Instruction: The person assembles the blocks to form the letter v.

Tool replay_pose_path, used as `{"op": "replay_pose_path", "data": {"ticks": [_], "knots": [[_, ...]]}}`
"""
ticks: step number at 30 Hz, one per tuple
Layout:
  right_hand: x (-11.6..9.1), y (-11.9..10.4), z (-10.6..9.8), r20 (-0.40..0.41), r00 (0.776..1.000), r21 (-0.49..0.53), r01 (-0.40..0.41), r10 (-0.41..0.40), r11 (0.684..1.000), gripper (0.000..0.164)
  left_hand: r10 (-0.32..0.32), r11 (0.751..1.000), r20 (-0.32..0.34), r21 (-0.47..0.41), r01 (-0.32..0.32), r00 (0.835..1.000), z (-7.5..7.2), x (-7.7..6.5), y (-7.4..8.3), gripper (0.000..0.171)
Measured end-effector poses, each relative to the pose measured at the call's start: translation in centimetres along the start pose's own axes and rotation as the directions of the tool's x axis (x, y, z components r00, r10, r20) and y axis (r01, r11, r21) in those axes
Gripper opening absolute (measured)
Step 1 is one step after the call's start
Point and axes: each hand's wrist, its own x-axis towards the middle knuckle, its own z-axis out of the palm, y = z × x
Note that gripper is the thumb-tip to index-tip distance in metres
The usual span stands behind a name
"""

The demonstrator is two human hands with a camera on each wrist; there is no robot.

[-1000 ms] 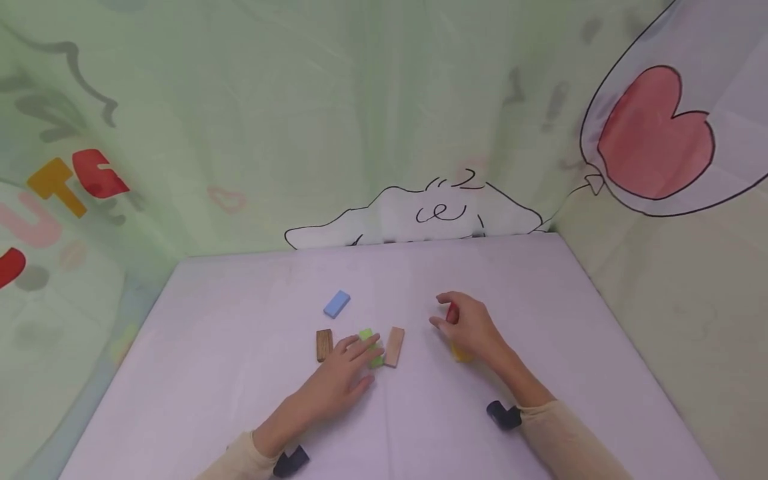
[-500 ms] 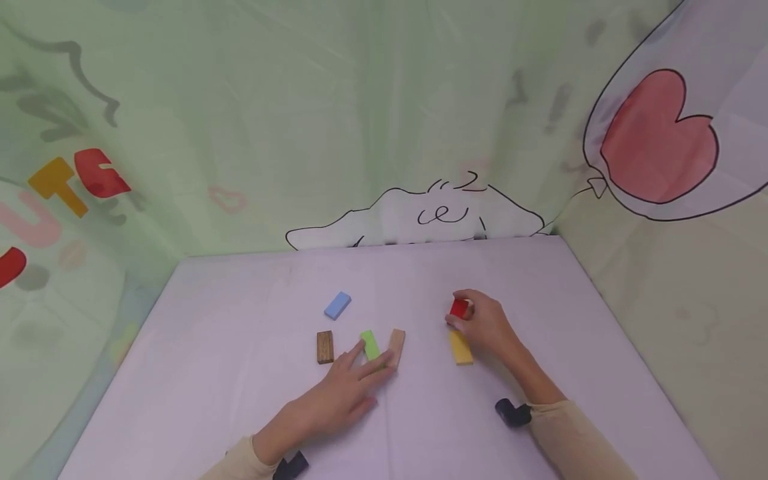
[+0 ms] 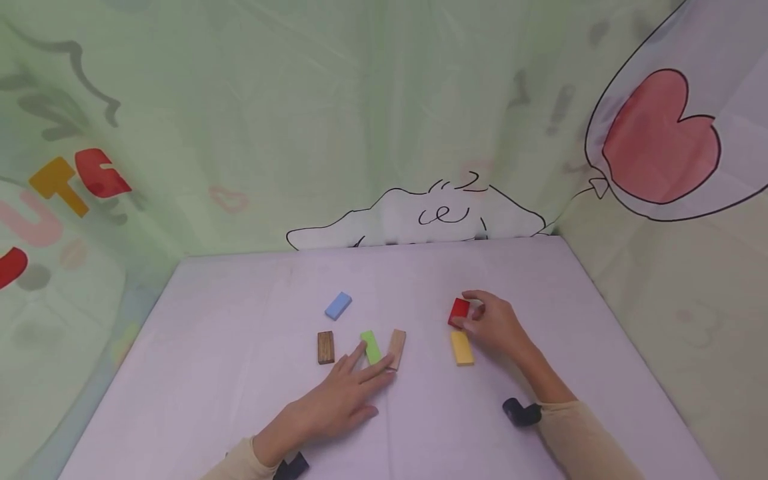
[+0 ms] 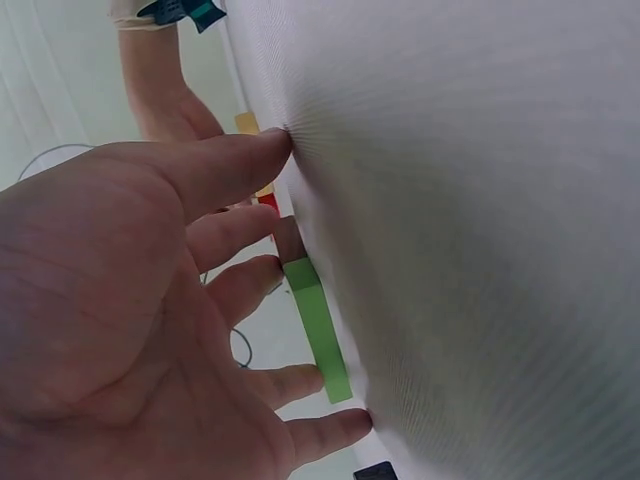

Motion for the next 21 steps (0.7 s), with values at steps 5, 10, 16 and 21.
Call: {"op": "replay_pose_path", "data": {"ticks": [5, 10, 16, 21], "knots": [[-0.03, 0.52, -0.13, 0.003, 1.0, -0.007, 0.028, -0.028, 1.0, 0.061, 0.007, 1.0, 0.009, 0.022, -0.007, 1.0, 0.0, -0.03, -0.06, 0.063], [-0.22, 0.87, -0.39, -0.013, 0.999, -0.019, 0.047, -0.047, 0.999, 0.06, 0.009, 0.999, 0.025, 0.033, -0.009, 1.0, -0.02, 0.08, -0.18, 0.064], [-0.2, 1.06, -0.48, -0.006, 0.998, -0.021, 0.069, -0.069, 0.997, 0.06, 0.007, 0.998, 0.027, 0.058, -0.009, 1.0, -0.01, 0.07, -0.21, 0.064], [-0.15, 1.01, -0.39, 0.008, 0.998, -0.016, 0.065, -0.065, 0.998, 0.061, -0.003, 0.999, 0.031, 0.051, 0.001, 1.0, 0.02, -0.12, -0.11, 0.062]]}}
